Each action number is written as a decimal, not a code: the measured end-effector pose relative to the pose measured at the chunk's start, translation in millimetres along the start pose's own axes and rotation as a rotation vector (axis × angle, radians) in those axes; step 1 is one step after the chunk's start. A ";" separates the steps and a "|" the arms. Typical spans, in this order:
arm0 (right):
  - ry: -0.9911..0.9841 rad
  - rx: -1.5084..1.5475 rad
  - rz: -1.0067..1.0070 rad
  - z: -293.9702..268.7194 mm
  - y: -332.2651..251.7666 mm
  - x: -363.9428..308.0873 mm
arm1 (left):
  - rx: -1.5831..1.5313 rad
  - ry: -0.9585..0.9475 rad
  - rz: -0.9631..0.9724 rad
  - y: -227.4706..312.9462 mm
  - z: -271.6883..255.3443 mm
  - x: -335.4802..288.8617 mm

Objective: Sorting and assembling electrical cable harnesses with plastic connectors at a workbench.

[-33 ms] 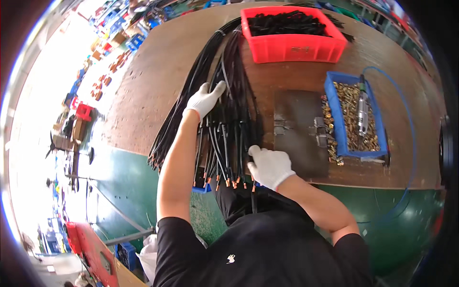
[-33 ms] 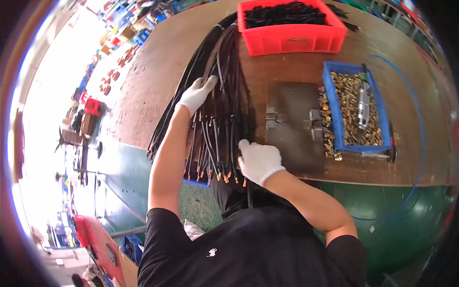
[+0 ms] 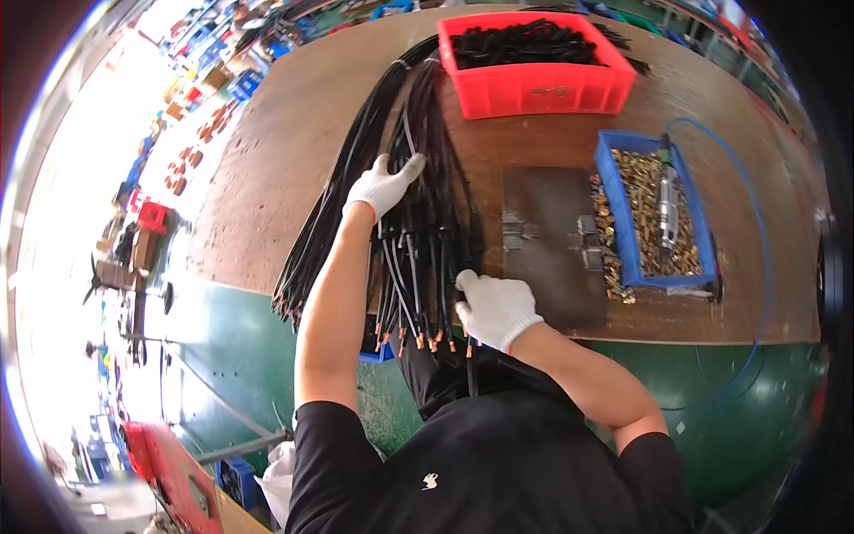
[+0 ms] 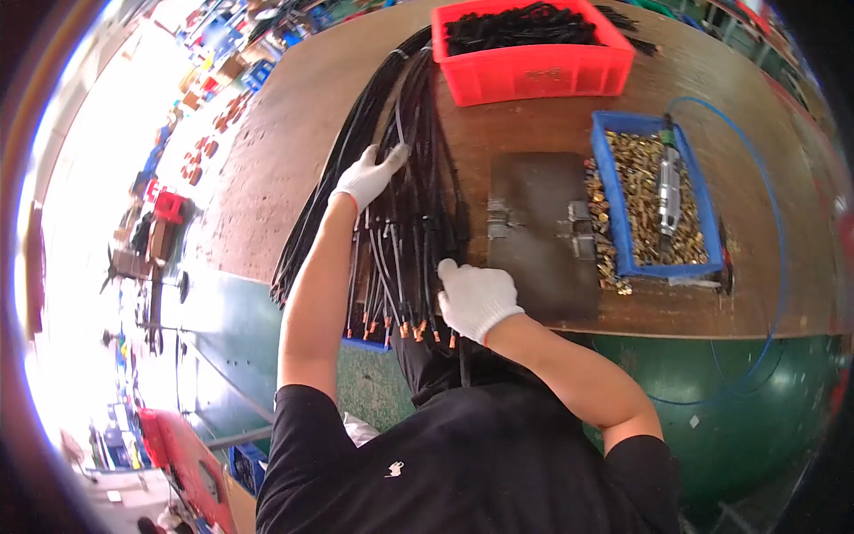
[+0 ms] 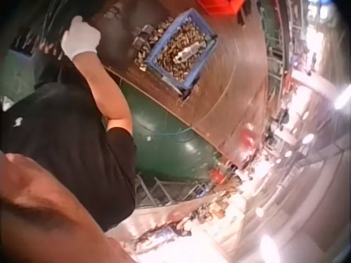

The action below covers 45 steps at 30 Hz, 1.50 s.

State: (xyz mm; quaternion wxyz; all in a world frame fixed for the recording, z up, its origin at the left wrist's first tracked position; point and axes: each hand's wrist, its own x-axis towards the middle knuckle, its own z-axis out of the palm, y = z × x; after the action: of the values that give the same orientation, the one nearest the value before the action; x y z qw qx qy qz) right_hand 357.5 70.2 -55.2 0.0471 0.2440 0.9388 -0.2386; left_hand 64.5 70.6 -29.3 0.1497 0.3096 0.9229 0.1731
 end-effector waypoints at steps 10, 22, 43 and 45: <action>0.129 0.047 -0.018 19.8 -4.2 -4.1 | 0.229 -0.106 0.087 47.2 26.0 -16.1; 0.753 -0.084 -0.181 -25.9 66.7 -42.8 | -0.001 0.233 0.837 61.6 31.9 -83.7; 0.888 -0.045 -0.187 -27.5 92.9 -14.1 | 0.463 -0.489 1.337 66.6 40.9 -89.8; 0.892 0.035 -0.234 -24.4 83.1 -12.9 | 0.564 -0.499 1.330 72.6 41.1 -90.8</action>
State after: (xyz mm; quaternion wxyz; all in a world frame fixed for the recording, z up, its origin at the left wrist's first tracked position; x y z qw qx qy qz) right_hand 409.5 139.9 -66.4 -0.3931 0.2158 0.8843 -0.1299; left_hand 187.3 77.7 -20.9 0.1332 0.8565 0.4903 -0.0906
